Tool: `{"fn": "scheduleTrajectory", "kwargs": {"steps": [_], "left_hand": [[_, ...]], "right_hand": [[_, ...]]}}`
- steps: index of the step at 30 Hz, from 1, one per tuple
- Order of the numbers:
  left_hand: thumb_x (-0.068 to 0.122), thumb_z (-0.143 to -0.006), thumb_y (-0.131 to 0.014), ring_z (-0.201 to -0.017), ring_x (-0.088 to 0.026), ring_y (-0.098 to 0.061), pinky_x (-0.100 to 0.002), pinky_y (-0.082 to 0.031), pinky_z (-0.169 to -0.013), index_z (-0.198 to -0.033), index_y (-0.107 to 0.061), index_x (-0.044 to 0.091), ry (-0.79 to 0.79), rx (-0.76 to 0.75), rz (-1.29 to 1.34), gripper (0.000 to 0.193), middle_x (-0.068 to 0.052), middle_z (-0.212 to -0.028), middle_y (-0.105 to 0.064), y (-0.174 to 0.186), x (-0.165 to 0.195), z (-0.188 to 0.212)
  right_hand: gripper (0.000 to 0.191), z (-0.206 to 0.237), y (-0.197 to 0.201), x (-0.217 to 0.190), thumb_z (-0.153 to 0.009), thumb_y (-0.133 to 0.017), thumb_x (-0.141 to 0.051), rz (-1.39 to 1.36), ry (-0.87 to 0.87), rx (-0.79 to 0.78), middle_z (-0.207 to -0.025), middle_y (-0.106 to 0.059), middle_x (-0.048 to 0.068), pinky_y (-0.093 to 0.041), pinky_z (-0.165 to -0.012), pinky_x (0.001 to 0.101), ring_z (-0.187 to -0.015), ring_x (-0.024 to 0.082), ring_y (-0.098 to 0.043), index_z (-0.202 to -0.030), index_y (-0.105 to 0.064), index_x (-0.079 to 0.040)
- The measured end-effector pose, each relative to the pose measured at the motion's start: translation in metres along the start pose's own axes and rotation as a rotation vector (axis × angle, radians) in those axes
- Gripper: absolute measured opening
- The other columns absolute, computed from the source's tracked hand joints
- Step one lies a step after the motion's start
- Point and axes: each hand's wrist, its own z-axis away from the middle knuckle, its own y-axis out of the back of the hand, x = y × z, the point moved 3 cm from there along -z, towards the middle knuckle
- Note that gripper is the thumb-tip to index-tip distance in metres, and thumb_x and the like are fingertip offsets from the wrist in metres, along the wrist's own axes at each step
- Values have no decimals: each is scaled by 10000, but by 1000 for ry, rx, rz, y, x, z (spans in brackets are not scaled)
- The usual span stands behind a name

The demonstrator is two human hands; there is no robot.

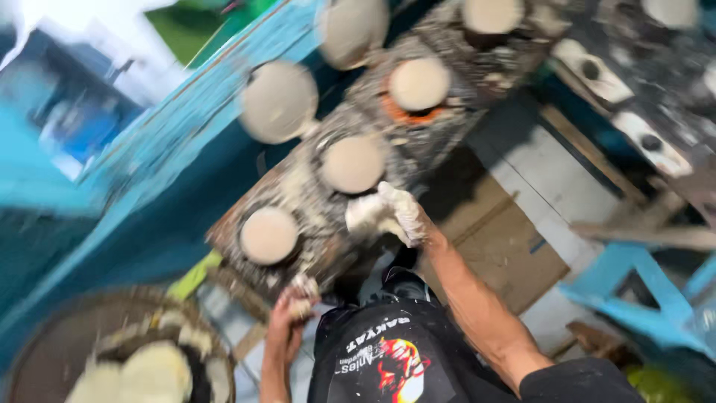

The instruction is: The person ladles batter from a large bowl onto round griddle pans set on gas burners, presses and flips the cooking flatbreads by hand, and stacks the finished flatbreads in a woven basket beside the stoves.

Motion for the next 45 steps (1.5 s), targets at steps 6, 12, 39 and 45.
{"fn": "scheduleTrajectory", "kwargs": {"steps": [6, 12, 39, 45], "left_hand": [[109, -840, -626, -1006, -242, -715, -386, -596, -804, -1273, -617, 38, 336, -312, -244, 439, -113, -1201, -710, -183, -86, -29], [87, -891, -636, -963, -237, -712, -406, -587, -784, -1124, -649, 35, 493, -616, -361, 239, -108, -1078, -728, -357, -167, -112], [175, -897, -678, -1084, -173, -654, -295, -515, -947, -1334, -637, -30, 817, -1450, -1133, 484, -89, -1191, -707, -903, -571, -196], [92, -870, -686, -1065, -141, -659, -282, -562, -871, -1323, -620, 39, 692, -1730, -1249, 461, -70, -1205, -697, -975, -727, -87]], "right_hand": [[579, 118, 131, -102, -1094, -514, -449, -156, 161, 38, -1077, -760, 222, -587, -880, 432, -952, 311, -748, -1104, -734, 87], [488, 236, 282, -166, -978, -591, -314, 76, 516, 569, -1353, -627, 106, -424, -1109, 373, -1248, 201, -591, -1337, -588, 17], [319, 773, 598, -377, -1047, -584, -249, 888, 924, 2401, -1190, -737, 162, -507, -1049, 441, -1141, 303, -637, -1120, -766, 3], [331, 807, 866, -382, -1067, -557, -280, 1343, -118, 2712, -1165, -726, 145, -525, -1038, 447, -1089, 285, -632, -1113, -763, -25]]}}
